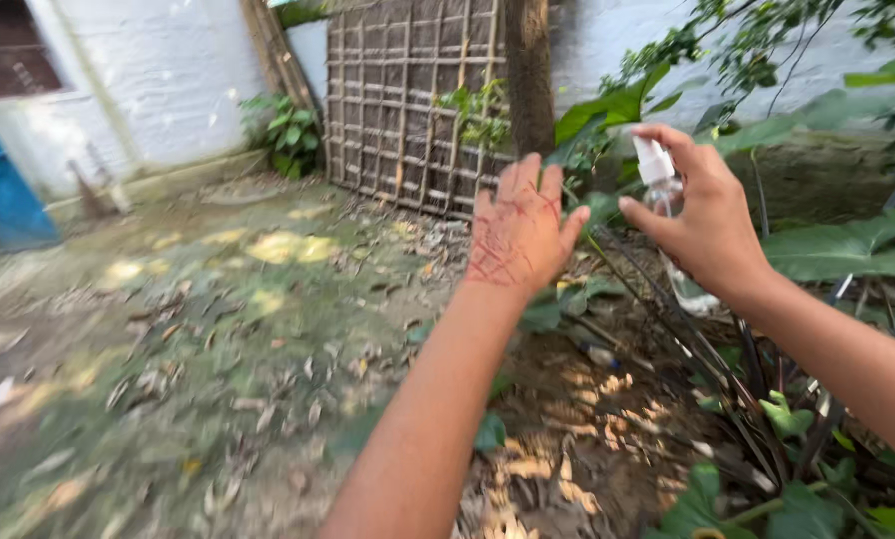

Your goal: The person sprays a liquid from a bottle onto the large leaves of a plant and rubs the surfaces with their hands.

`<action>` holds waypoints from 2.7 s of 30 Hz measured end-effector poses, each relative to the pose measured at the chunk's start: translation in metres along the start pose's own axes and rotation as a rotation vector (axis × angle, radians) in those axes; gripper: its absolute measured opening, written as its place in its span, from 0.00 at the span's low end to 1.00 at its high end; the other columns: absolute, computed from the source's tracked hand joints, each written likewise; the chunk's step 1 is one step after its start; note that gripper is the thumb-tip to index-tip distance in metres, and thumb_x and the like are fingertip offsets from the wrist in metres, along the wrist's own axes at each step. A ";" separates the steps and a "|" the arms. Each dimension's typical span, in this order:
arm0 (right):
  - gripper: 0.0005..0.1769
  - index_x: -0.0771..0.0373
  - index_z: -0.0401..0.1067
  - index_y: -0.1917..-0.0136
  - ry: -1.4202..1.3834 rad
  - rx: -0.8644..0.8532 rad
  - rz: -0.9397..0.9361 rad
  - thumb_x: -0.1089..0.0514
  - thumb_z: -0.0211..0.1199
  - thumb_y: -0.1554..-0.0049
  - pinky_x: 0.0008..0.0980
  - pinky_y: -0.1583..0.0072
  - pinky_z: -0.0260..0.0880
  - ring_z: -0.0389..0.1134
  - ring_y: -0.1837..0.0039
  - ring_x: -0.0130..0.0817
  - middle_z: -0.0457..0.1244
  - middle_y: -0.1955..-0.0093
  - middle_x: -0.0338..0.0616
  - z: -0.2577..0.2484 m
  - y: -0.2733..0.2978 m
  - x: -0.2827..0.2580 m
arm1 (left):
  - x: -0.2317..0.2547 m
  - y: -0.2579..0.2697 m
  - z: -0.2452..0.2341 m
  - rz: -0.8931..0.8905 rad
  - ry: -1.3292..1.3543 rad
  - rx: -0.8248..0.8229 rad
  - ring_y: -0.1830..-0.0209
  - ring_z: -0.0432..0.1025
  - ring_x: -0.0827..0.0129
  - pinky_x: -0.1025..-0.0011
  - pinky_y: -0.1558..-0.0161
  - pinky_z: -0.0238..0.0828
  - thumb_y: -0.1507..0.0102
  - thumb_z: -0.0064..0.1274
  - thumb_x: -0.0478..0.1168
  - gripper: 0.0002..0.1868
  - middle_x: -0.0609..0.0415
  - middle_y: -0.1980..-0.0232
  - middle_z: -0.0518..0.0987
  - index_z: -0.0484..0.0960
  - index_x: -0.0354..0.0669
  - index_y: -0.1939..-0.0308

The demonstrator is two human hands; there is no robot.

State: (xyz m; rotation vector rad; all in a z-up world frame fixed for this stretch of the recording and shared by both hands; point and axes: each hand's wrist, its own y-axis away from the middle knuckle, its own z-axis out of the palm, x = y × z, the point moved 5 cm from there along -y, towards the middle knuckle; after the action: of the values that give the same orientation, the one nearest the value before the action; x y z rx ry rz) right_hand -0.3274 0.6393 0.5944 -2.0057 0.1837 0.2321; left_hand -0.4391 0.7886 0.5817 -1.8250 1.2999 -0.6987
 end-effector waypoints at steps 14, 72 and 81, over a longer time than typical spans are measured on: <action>0.39 0.51 0.62 0.25 0.138 0.043 0.142 0.58 0.71 0.49 0.40 0.50 0.68 0.63 0.58 0.38 0.60 0.50 0.50 0.202 -0.120 -0.037 | -0.215 -0.062 0.050 0.130 0.156 -0.076 0.29 0.61 0.55 0.47 0.37 0.61 0.38 0.54 0.58 0.31 0.46 0.30 0.67 0.72 0.42 0.39; 0.31 0.52 0.63 0.32 0.652 0.064 0.814 0.57 0.68 0.48 0.43 0.58 0.70 0.71 0.66 0.46 0.66 0.69 0.50 0.621 -0.267 0.400 | -0.503 -0.319 0.717 0.575 0.706 -0.398 0.31 0.61 0.55 0.47 0.38 0.60 0.42 0.60 0.54 0.32 0.48 0.32 0.67 0.71 0.43 0.39; 0.30 0.54 0.62 0.33 0.765 0.094 0.913 0.62 0.64 0.48 0.45 0.57 0.70 0.72 0.63 0.51 0.68 0.66 0.53 0.592 -0.265 0.479 | -0.445 -0.336 0.840 0.520 0.729 -0.560 0.30 0.59 0.52 0.46 0.37 0.61 0.41 0.60 0.50 0.34 0.48 0.28 0.64 0.67 0.45 0.34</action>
State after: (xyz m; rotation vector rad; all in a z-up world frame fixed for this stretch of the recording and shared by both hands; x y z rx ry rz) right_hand 0.1497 1.2752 0.4586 -1.6981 1.5632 0.0052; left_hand 0.2519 1.4998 0.4012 -1.5402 2.5439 -0.7817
